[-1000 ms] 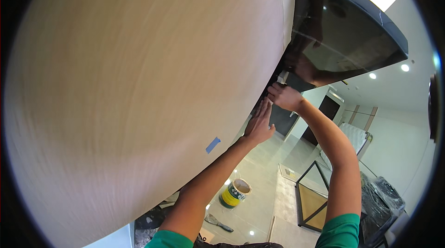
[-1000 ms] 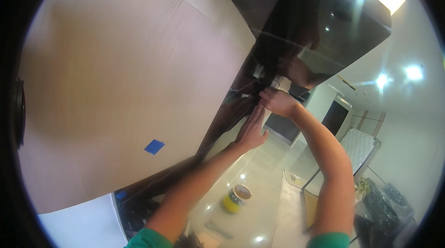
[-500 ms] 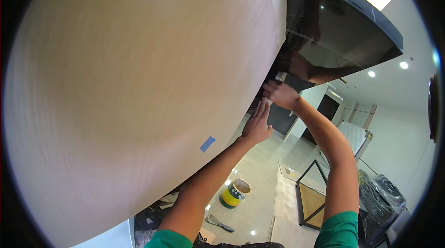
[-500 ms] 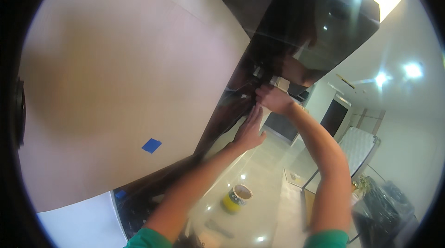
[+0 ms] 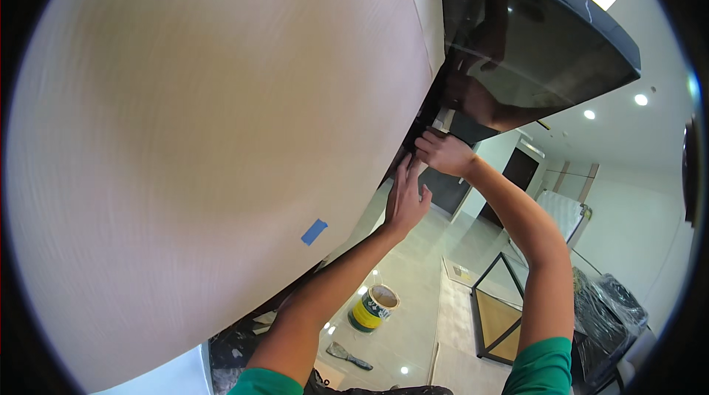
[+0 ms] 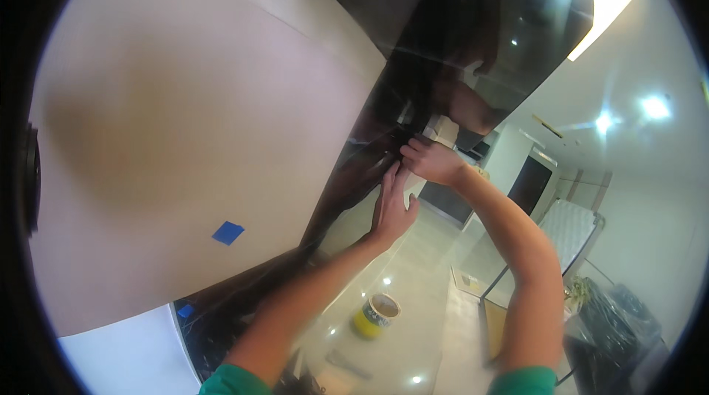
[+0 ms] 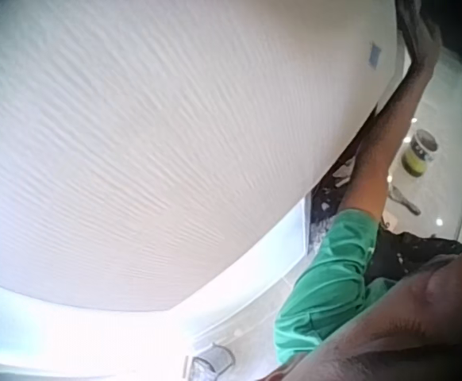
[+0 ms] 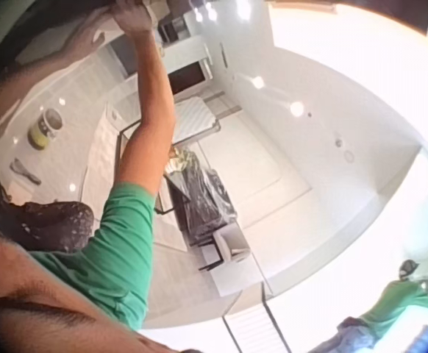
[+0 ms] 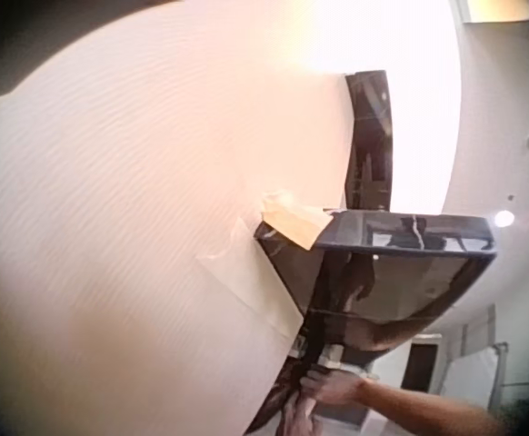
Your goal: The person applies veneer edging to the side of a cabinet using their hands and a small tool to smooth and press it into place.
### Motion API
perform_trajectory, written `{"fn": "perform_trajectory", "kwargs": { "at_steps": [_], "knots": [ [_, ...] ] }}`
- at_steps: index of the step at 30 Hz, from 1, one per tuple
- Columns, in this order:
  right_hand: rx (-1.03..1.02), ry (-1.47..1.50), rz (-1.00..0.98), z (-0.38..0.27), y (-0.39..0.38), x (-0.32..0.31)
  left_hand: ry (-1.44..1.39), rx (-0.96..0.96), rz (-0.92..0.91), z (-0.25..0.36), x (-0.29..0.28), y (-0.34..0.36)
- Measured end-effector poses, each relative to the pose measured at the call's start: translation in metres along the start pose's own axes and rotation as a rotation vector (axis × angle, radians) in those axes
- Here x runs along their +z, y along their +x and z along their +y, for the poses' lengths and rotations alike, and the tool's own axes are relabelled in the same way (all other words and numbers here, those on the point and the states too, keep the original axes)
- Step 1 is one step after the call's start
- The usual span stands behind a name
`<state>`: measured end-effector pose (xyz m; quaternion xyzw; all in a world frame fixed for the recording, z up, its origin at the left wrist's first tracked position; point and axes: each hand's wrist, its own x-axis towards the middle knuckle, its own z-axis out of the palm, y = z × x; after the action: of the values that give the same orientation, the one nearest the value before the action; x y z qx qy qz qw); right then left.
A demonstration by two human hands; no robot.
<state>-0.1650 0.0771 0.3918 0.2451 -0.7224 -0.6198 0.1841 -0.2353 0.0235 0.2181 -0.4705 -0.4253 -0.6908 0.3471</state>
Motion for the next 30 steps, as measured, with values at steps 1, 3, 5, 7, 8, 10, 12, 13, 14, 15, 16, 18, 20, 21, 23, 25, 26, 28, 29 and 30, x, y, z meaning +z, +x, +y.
{"fn": "perform_trajectory", "kwargs": {
  "at_steps": [1, 3, 5, 7, 8, 10, 12, 13, 14, 15, 16, 18, 20, 21, 23, 25, 26, 28, 29, 30],
  "knots": [
    [-0.001, -0.006, 0.002, 0.000, -0.001, 0.001, -0.011, -0.029, -0.012, 0.000, -0.002, 0.000],
    [0.005, -0.011, 0.012, 0.005, -0.001, 0.003, -0.023, -0.050, -0.037, -0.002, -0.003, 0.005],
    [0.019, 0.001, 0.024, 0.002, -0.002, 0.010, -0.029, -0.048, -0.067, -0.005, -0.002, 0.005],
    [0.059, 0.037, 0.003, 0.003, -0.002, 0.016, -0.072, -0.060, -0.098, -0.007, 0.000, 0.005],
    [0.081, 0.057, -0.009, 0.003, -0.004, 0.019, -0.094, -0.066, -0.117, -0.007, 0.002, 0.004],
    [0.115, 0.078, -0.047, -0.001, -0.006, 0.025, -0.067, -0.098, -0.174, -0.010, 0.005, 0.001],
    [0.140, 0.075, -0.080, -0.002, -0.006, 0.029, -0.017, -0.093, -0.206, -0.015, 0.007, 0.000],
    [0.142, 0.066, -0.108, -0.002, -0.002, 0.027, 0.010, -0.081, -0.208, -0.022, 0.009, -0.001],
    [0.143, 0.058, -0.135, -0.002, 0.002, 0.026, 0.036, -0.070, -0.210, -0.027, 0.011, -0.004],
    [0.102, 0.056, -0.142, -0.002, 0.007, 0.025, 0.034, -0.081, -0.204, -0.031, 0.012, -0.009],
    [0.069, 0.041, -0.145, 0.003, 0.009, 0.023, 0.032, -0.077, -0.198, -0.030, 0.010, -0.006],
    [-0.001, 0.022, -0.091, 0.002, 0.001, 0.014, -0.032, -0.106, -0.214, -0.019, 0.011, -0.005],
    [-0.078, -0.015, 0.001, -0.004, 0.010, 0.003, -0.014, -0.094, -0.169, -0.017, 0.008, -0.006],
    [-0.116, -0.033, 0.047, -0.005, 0.015, -0.001, -0.005, -0.089, -0.147, -0.018, 0.006, -0.006],
    [-0.093, 0.000, 0.026, -0.001, 0.011, -0.004, -0.001, -0.062, -0.117, -0.016, 0.004, -0.005],
    [-0.071, -0.001, -0.017, 0.003, 0.003, 0.001, 0.000, -0.019, -0.100, -0.017, 0.002, -0.003],
    [-0.055, 0.013, -0.023, 0.002, 0.000, 0.005, -0.021, -0.045, -0.113, -0.016, 0.003, -0.004],
    [-0.024, 0.038, -0.027, 0.003, -0.002, 0.013, -0.054, -0.092, -0.134, -0.015, 0.006, -0.004],
    [-0.012, 0.036, -0.059, 0.003, -0.003, 0.016, -0.063, -0.117, -0.154, -0.015, 0.007, -0.004],
    [0.001, 0.034, -0.093, 0.002, -0.005, 0.019, -0.072, -0.142, -0.174, -0.015, 0.009, -0.006]
  ]
}}
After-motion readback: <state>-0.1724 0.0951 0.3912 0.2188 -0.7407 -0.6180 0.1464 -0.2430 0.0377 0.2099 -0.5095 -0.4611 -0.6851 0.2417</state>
